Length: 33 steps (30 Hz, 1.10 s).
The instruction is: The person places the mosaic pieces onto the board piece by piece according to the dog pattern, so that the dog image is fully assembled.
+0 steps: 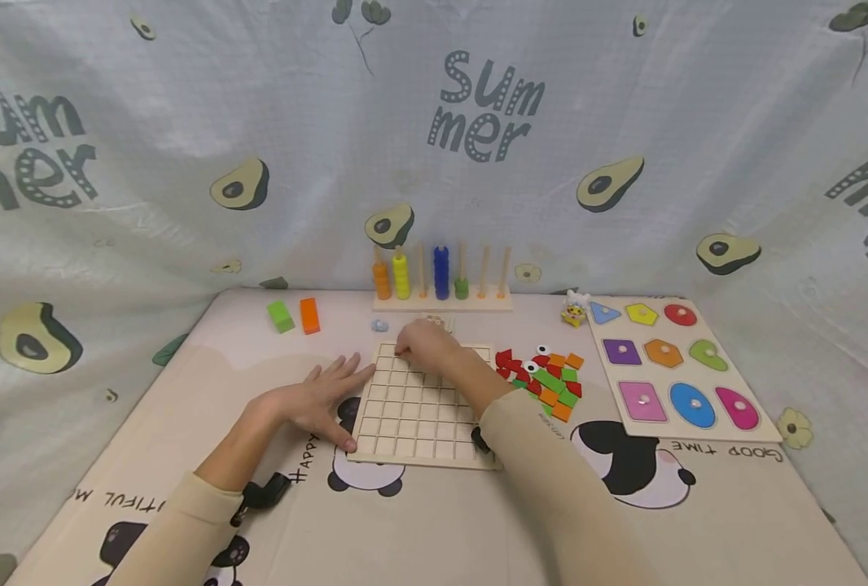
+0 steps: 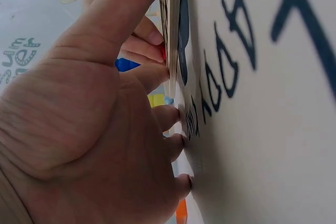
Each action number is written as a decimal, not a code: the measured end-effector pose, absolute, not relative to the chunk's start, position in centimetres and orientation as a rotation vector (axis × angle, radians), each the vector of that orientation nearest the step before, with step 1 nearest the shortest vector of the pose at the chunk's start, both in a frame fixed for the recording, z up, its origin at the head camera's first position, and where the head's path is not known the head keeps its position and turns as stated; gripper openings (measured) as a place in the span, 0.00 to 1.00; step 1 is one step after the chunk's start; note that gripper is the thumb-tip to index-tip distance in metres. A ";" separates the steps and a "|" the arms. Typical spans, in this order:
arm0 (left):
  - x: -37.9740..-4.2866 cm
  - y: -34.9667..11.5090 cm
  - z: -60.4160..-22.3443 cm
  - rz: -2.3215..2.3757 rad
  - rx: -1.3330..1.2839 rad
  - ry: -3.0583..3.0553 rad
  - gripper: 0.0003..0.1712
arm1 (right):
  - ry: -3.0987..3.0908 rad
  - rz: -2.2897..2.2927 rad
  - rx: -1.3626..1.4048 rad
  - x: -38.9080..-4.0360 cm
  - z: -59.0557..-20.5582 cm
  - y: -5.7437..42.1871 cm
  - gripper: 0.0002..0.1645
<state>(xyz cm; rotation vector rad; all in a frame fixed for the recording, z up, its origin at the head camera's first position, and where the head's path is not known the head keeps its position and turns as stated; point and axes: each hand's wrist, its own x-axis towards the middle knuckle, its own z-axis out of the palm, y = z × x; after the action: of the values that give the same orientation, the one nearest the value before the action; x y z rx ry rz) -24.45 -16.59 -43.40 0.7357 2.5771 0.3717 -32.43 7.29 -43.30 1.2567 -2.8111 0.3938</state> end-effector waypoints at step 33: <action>-24.6 -16.4 -43.4 0.365 0.708 2.577 0.74 | -3.112 0.808 0.311 -28.3 -39.2 29.2 0.24</action>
<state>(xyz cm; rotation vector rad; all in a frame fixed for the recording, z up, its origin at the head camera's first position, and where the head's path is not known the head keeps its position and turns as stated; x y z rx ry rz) -24.60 -16.37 -43.37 0.7080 2.5773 0.3647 -28.27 29.23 -39.24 0.3107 -3.1119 0.8082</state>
